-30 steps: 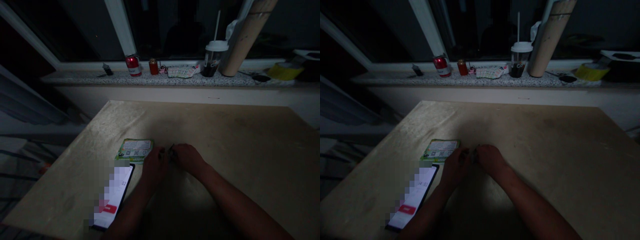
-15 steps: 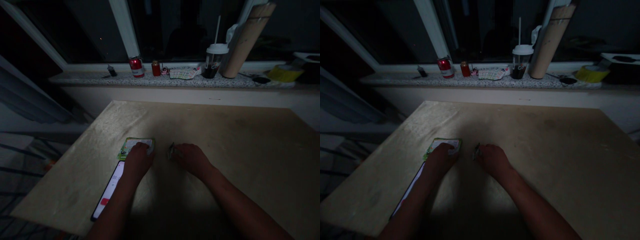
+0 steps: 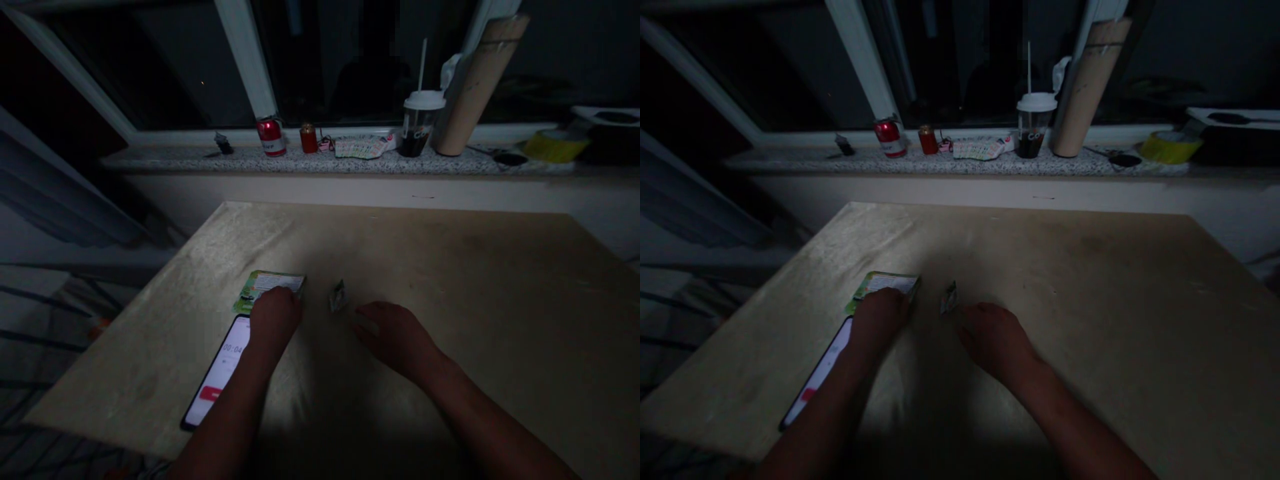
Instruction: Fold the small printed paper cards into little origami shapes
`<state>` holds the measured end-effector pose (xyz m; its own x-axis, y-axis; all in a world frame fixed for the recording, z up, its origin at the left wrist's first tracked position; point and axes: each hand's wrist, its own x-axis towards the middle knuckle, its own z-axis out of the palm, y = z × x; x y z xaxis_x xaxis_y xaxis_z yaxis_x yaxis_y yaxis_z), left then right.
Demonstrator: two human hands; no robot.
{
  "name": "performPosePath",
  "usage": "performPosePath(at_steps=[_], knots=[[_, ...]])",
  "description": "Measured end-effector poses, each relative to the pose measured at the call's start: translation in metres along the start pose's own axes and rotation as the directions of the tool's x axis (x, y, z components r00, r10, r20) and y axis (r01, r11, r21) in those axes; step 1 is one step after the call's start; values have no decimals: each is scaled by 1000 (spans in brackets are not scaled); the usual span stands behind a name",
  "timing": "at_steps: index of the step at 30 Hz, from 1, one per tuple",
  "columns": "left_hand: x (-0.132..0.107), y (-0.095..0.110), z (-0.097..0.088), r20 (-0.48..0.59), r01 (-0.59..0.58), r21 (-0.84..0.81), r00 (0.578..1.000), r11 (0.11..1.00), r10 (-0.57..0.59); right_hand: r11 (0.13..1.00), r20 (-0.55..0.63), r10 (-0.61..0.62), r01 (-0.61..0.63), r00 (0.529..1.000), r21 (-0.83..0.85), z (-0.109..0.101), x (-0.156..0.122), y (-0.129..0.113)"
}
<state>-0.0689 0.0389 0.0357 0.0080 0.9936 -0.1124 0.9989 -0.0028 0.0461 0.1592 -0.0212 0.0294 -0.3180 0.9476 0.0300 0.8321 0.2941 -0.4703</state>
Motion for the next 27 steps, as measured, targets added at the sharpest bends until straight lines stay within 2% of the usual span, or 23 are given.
performPosePath(at_steps=[7, 12, 13, 14, 16, 18, 20, 21, 22, 24, 27], knots=[[-7, -7, -6, -71, 23, -203, 997, 979, -38, 995, -11, 0, 1, 1000, 100, 5, -28, 5], [-32, -5, -28, -227, 11, -389, 968, 921, -108, 971, -72, 16, 2, 997, 239, 14, -42, 8], [-41, 0, -33, -283, -10, -438, 951, 899, -128, 966, -89, 27, -3, 996, 259, 15, -43, 9], [-51, 7, -37, -387, -84, -539, 908, 838, -158, 957, -111, 47, -13, 993, 288, 16, -44, 9], [-71, 26, -42, -516, -288, -632, 849, 720, -113, 916, -159, 97, -25, 983, 401, 15, -46, 9], [-86, 48, -41, -535, -464, -660, 842, 591, 64, 733, -202, 165, 17, 965, 680, 12, -46, 10], [-93, 69, -35, -479, -543, -693, 838, 475, 261, 503, -235, 184, 114, 955, 857, 7, -46, 12], [-94, 78, -31, -444, -554, -719, 831, 419, 336, 422, -248, 178, 153, 952, 893, 4, -45, 13], [-93, 85, -26, -407, -547, -744, 826, 383, 389, 360, -245, 160, 175, 956, 916, 2, -45, 15], [-88, 95, -17, -342, -512, -775, 832, 370, 437, 252, -222, 156, 179, 963, 951, 2, -45, 21], [-81, 99, -9, -300, -496, -791, 824, 357, 480, 161, -197, 199, 167, 960, 973, 8, -45, 29]])
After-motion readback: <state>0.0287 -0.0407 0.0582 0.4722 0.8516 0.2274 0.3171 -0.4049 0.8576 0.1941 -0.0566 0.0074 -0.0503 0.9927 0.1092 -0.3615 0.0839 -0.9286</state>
